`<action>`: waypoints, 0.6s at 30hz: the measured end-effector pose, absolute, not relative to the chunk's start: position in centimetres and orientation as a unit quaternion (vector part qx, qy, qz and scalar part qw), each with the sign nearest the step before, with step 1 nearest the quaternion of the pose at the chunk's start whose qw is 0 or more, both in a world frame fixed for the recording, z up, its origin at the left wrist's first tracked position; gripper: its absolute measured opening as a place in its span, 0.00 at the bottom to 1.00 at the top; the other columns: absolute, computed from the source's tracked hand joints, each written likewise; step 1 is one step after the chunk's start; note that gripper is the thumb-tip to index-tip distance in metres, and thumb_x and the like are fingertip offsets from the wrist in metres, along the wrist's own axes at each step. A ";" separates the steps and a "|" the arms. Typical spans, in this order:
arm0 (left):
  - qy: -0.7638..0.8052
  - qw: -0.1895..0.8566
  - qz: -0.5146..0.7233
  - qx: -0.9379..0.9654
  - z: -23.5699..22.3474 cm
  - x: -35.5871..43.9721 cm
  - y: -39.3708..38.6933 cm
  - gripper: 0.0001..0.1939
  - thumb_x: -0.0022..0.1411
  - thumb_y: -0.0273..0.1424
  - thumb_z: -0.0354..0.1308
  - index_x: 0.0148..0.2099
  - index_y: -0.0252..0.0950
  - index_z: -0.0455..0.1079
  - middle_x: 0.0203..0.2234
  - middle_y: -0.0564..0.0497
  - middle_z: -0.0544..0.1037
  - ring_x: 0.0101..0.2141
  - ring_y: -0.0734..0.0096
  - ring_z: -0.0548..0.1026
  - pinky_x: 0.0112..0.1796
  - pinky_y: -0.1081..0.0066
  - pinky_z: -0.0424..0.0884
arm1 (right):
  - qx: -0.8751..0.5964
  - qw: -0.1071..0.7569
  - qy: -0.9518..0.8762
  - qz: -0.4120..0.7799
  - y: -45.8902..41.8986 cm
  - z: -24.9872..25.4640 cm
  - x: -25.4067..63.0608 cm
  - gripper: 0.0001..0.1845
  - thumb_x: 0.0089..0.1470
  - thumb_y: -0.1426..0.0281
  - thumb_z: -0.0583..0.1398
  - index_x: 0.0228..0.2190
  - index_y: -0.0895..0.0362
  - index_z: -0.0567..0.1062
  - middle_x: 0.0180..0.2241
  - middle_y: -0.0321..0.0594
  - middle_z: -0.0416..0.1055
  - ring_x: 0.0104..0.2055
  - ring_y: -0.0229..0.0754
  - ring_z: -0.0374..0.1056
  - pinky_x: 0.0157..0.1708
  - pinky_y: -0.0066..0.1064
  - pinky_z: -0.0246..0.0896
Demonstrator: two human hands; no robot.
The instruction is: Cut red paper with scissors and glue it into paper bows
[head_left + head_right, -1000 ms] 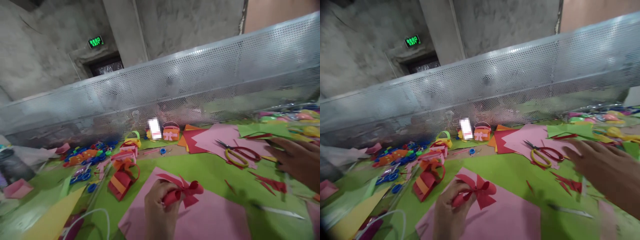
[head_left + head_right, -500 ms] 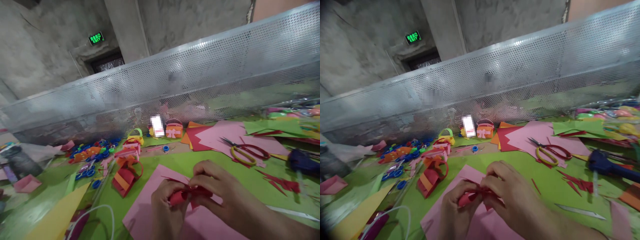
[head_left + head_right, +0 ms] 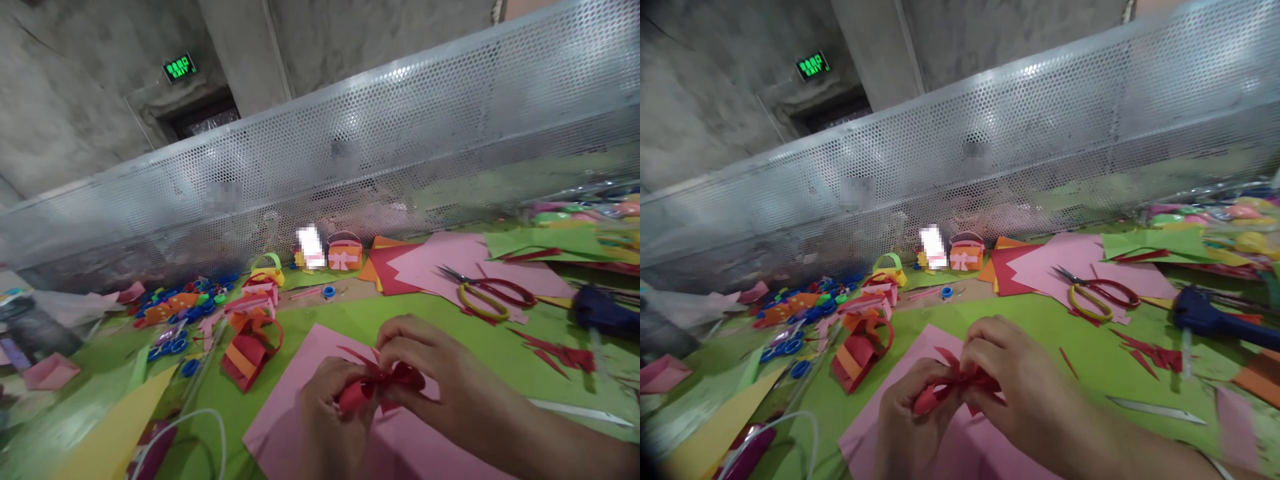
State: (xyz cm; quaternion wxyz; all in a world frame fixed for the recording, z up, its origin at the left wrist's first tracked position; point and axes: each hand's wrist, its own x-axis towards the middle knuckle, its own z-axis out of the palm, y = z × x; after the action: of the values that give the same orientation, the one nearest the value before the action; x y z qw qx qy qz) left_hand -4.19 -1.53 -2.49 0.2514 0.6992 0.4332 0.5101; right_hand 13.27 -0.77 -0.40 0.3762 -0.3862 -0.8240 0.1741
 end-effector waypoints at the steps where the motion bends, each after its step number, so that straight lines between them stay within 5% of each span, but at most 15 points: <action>1: 0.437 0.253 0.511 0.695 -2.6 -4.2 -1.5 0.05 0.49 0.23 0.65 0.30 0.38 0.78 0.25 0.50 0.80 0.26 0.71 0.77 0.29 0.76 0.73 | -0.387 0.376 -0.825 0.168 -0.8 -0.4 13.3 0.08 0.53 0.80 0.60 0.29 0.55 0.69 0.36 0.39 0.68 0.35 0.39 0.66 0.34 0.32 0.64; 9: 0.488 0.304 0.501 0.647 -2.6 -4.0 -1.7 0.07 0.46 0.22 0.66 0.30 0.39 0.79 0.25 0.52 0.79 0.26 0.70 0.76 0.29 0.76 0.72 | -0.394 0.402 -0.805 0.186 -0.4 -0.3 13.3 0.08 0.49 0.77 0.65 0.31 0.53 0.74 0.39 0.39 0.73 0.40 0.41 0.71 0.39 0.32 0.68; 18: 0.514 0.426 0.476 0.573 -2.2 -3.5 -1.8 0.08 0.41 0.20 0.66 0.27 0.36 0.78 0.22 0.52 0.80 0.26 0.68 0.76 0.28 0.76 0.70 | -0.439 0.341 -0.785 0.272 -0.2 0.5 13.7 0.28 0.46 0.73 0.65 0.51 0.49 0.72 0.52 0.39 0.72 0.53 0.47 0.68 0.53 0.40 0.64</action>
State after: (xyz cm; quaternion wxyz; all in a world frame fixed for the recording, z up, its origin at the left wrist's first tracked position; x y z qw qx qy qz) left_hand -3.54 -1.77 -2.24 0.4262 0.5726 0.5142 0.4756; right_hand 13.66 -0.24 0.51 0.3406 -0.4395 -0.7853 0.2723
